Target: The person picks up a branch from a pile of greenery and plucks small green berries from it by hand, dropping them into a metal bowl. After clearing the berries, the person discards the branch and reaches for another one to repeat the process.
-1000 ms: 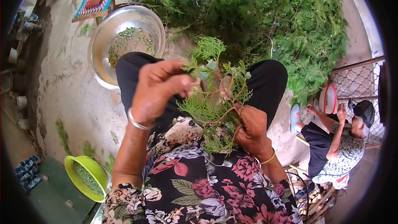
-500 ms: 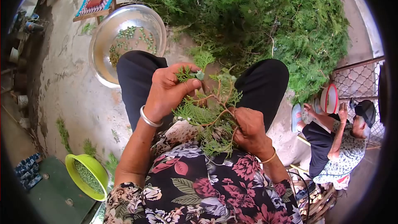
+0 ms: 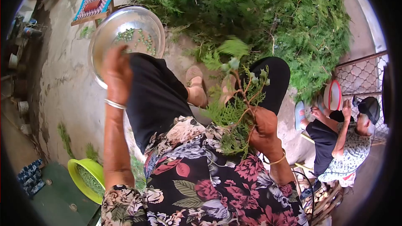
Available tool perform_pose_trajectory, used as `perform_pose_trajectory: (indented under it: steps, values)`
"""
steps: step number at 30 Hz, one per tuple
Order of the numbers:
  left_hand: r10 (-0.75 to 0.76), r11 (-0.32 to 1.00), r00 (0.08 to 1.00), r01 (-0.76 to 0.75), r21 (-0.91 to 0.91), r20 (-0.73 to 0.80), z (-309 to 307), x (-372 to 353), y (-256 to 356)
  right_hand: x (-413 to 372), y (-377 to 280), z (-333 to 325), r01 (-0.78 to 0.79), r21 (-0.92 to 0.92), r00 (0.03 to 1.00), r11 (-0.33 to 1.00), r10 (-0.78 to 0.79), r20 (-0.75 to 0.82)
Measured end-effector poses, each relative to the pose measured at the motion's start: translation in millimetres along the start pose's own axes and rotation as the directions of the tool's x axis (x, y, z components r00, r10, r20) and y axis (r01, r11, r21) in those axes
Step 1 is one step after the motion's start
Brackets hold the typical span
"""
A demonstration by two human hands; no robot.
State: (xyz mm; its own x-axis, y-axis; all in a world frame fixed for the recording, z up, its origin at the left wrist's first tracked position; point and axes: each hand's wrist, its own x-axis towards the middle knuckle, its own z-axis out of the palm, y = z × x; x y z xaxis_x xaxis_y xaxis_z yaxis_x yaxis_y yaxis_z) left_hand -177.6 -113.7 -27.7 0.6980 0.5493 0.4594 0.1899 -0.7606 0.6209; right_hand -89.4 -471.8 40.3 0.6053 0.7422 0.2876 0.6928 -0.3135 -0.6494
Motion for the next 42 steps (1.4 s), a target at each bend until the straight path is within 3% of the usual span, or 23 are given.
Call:
perform_pose_trajectory:
  steps: [1,2,4,5,7,8,10,12,14,16,17,18,21,25,27,28,30,31,32,34,35,39,42]
  values:
    - [-0.020,0.973,0.999,0.009,0.231,0.049,-15.3,16.7,-7.9,-0.6,1.1,0.4,0.014,-0.002,1.000,1.000,-0.014,-0.007]
    - [-0.022,0.973,0.999,0.011,0.231,0.045,-20.5,29.1,-5.5,-1.2,2.8,2.1,0.019,-0.003,1.000,1.000,-0.019,-0.006]
    - [0.165,0.864,0.978,-0.081,0.497,-0.128,-32.9,49.0,-0.7,-0.6,4.4,7.2,0.042,0.020,0.999,0.999,-0.042,-0.001]
    - [0.171,0.862,0.976,-0.083,0.500,-0.132,-37.2,52.9,6.6,0.4,3.1,8.2,0.048,0.021,0.999,0.999,-0.048,-0.007]
    - [0.063,0.985,0.955,-0.013,0.173,-0.288,-37.6,52.5,32.7,1.7,-0.8,10.5,0.030,-0.059,0.999,0.998,-0.028,0.034]
    - [0.065,0.985,0.956,-0.015,0.171,-0.287,-39.9,49.6,51.9,3.8,-2.6,12.1,0.028,-0.060,0.999,0.998,-0.026,0.032]
    - [-0.284,0.891,0.958,0.273,-0.363,0.022,-40.0,34.7,93.6,6.7,-5.9,14.7,0.034,-0.054,0.999,0.998,-0.033,0.020]
    - [-0.078,0.792,0.968,0.205,-0.574,0.239,-28.0,21.5,117.0,6.2,-5.5,14.6,0.028,-0.069,0.998,0.997,-0.024,0.063]
    - [-0.019,0.835,0.805,0.339,-0.433,0.593,-18.6,17.6,124.7,7.5,-5.5,15.6,0.029,-0.081,0.995,0.996,-0.021,0.099]
    - [-0.032,0.742,0.614,0.544,-0.393,0.789,-12.0,17.2,138.3,6.6,-5.2,14.8,0.022,-0.067,0.991,0.998,-0.013,0.134]
    - [-0.025,0.616,0.657,0.604,-0.506,0.753,4.0,3.9,131.3,6.7,-4.7,14.9,0.020,-0.070,0.992,0.997,-0.011,0.126]
    - [-0.019,0.617,0.654,0.603,-0.505,0.757,8.6,-1.3,135.0,6.1,-5.0,15.3,0.016,-0.068,0.993,0.998,-0.007,0.119]
    - [-0.041,0.539,0.873,0.429,-0.725,0.486,24.2,-14.7,136.2,1.8,-2.2,18.4,0.013,-0.058,0.993,0.998,-0.006,0.114]
    - [-0.126,0.630,0.833,0.487,-0.605,0.539,20.3,-15.9,131.4,1.3,-3.5,17.3,0.010,-0.069,0.987,0.998,0.001,0.164]
    - [0.154,0.927,0.891,0.019,-0.374,0.427,20.8,-10.8,118.5,1.5,-2.4,15.7,0.022,-0.104,0.982,0.994,-0.002,0.187]
    - [0.157,0.927,0.889,0.018,-0.375,0.430,23.1,-10.7,112.0,1.0,-2.1,14.7,0.031,-0.139,0.978,0.990,-0.001,0.208]
    - [0.330,0.929,0.927,-0.286,-0.233,0.180,28.6,-9.1,99.6,4.2,-4.1,13.0,0.039,-0.132,0.980,0.990,-0.012,0.199]
    - [-0.004,0.928,0.980,0.077,-0.364,0.198,24.1,-3.8,97.3,5.3,-5.2,12.1,0.052,-0.124,0.981,0.991,-0.028,0.192]
    - [-0.329,0.780,0.907,0.417,-0.466,0.261,17.6,2.4,93.7,4.4,-6.4,11.1,0.049,-0.124,0.982,0.991,-0.025,0.188]
    - [-0.418,0.223,0.852,0.434,-0.873,0.317,9.8,15.3,67.7,2.2,-6.9,8.3,0.015,-0.167,0.982,0.986,0.017,0.186]
    - [-0.421,0.136,0.822,0.475,-0.869,0.383,-0.5,17.5,68.4,0.4,-3.9,8.3,0.011,-0.168,0.982,0.986,0.021,0.186]
    - [-0.251,0.128,0.798,0.589,-0.798,0.549,-7.4,11.1,99.3,-1.6,2.0,12.2,0.039,-0.211,0.969,0.977,0.014,0.247]
    - [-0.233,0.500,0.807,0.578,-0.645,0.543,2.0,0.1,118.9,1.3,0.6,14.8,0.056,-0.236,0.968,0.970,0.005,0.253]
